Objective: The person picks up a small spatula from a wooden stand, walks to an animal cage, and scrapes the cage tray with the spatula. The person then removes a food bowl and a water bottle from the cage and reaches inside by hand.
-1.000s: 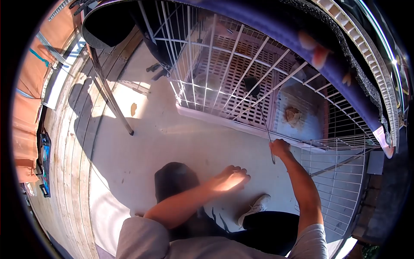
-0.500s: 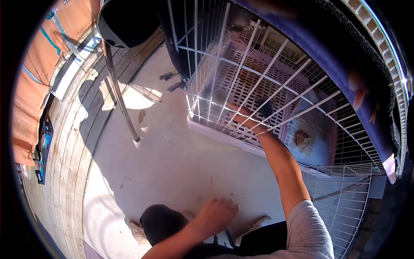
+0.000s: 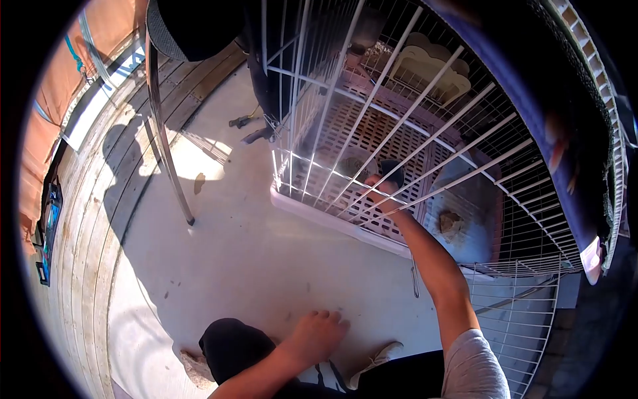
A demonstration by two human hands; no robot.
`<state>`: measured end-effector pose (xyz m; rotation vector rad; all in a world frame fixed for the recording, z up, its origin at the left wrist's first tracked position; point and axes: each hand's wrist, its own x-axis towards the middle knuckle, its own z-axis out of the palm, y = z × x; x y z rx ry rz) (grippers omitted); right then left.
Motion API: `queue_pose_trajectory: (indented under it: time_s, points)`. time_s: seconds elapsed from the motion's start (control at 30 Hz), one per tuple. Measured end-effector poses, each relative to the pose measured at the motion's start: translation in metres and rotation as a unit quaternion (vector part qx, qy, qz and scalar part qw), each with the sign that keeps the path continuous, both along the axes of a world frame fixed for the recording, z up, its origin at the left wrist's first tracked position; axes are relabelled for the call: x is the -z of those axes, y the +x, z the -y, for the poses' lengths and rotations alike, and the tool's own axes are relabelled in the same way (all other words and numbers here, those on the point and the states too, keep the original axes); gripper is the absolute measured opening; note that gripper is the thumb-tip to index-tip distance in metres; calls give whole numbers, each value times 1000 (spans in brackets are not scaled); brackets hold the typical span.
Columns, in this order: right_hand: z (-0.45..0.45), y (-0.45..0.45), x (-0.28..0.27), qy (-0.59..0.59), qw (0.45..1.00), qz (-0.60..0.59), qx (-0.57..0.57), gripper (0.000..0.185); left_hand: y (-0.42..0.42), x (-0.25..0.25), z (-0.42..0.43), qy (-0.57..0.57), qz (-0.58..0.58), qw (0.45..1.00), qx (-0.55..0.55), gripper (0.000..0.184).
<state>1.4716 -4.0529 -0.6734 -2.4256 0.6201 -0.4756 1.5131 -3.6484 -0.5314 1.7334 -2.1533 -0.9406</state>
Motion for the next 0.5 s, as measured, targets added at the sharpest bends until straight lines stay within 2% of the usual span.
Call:
queue_pose_trajectory:
  time_s: [0.03,0.07,0.13,0.2,0.37,0.4,0.43,0.5]
  points:
    - [-13,-13,-28,39,998,4,54,19,2,6,0,4,-22,1000,-4,25]
    - [-2,-28,-19,69,992,-42,98,19,2,10,0,10,-43,999,-7,25]
    - [-15,-57,-55,77,988,8,131,21,6,11,6,14,-35,999,6,25]
    - [-18,-87,-65,3,987,18,160,21,13,10,12,19,-40,999,7,26]
    - [-38,-164,-79,-23,975,-42,218,21,30,11,28,39,-124,991,-25,23]
    - [-51,-179,-89,-22,973,-50,223,22,22,42,20,54,-246,963,-100,17]
    - [-66,-192,-106,-24,970,-57,234,22,9,94,6,70,-361,915,-167,16]
    - [-106,-203,-151,21,966,-76,245,22,19,114,11,120,-355,917,-136,21]
